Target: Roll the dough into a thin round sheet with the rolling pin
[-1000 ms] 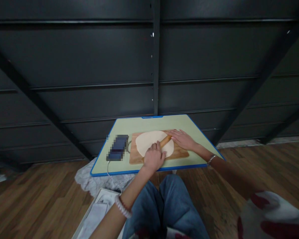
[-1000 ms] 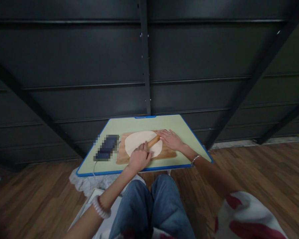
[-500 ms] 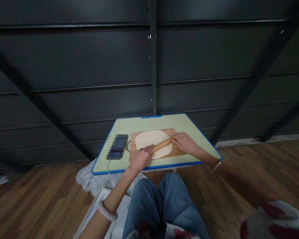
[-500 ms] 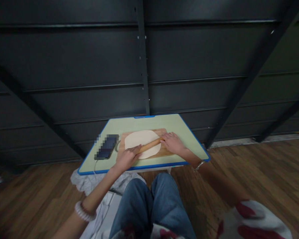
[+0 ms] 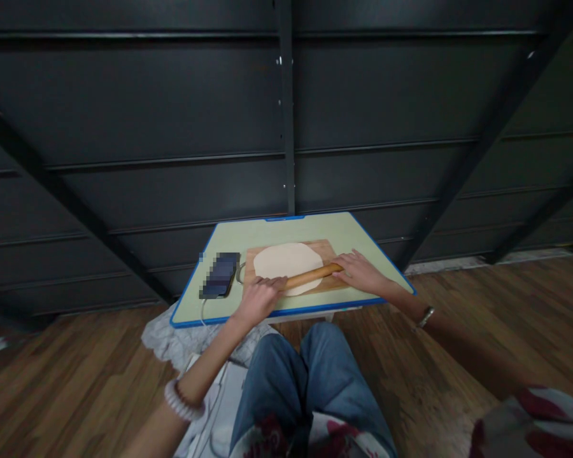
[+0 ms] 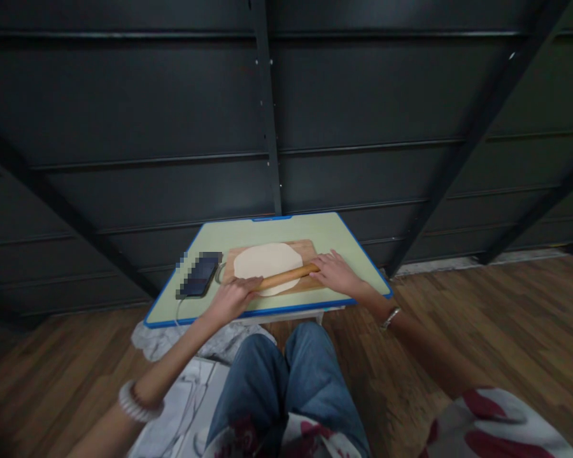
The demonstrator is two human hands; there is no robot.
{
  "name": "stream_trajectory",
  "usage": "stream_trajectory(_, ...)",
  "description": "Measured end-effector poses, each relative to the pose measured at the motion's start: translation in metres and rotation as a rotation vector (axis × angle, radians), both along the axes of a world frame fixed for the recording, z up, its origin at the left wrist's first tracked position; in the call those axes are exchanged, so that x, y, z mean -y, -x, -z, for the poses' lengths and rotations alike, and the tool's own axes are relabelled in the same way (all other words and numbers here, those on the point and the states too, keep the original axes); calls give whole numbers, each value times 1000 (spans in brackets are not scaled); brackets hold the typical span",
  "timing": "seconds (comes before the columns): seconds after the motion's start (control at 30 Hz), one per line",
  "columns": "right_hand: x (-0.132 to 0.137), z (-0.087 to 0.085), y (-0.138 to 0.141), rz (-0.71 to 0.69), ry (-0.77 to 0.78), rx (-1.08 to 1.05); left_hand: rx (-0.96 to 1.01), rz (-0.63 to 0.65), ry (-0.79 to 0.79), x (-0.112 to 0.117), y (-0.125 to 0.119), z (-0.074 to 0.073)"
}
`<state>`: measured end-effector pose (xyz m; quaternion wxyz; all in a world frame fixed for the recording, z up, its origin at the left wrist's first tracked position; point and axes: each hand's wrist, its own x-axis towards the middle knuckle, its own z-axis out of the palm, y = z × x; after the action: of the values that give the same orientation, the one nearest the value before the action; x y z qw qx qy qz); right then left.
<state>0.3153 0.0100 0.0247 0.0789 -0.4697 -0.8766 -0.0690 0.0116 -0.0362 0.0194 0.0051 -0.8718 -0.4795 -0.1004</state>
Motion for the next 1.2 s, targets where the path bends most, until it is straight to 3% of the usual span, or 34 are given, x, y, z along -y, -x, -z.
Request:
stream_trajectory(0.2,-1,-2,19,101,29,-31,-64,-150,-27,-44,27,-20)
stream_trajectory(0.43,-14,9,51,134,-16,-99,-8,-38,-1,-67,31,8)
stream_trajectory(0.63,-57,16,68,211,-61,-79,-117,-214,44,-101,9,18)
stream_trajectory(0.87,-111,12,77,300,217,-127,-37,-460,29,-131,-10,12)
stream_trajectory(1.0,-141,14,77,303,331,-171,-29,-452,101,-161,-9,13)
stream_trajectory(1.2,-180,12,81,277,331,-213,-22,-455,217,-198,-6,13)
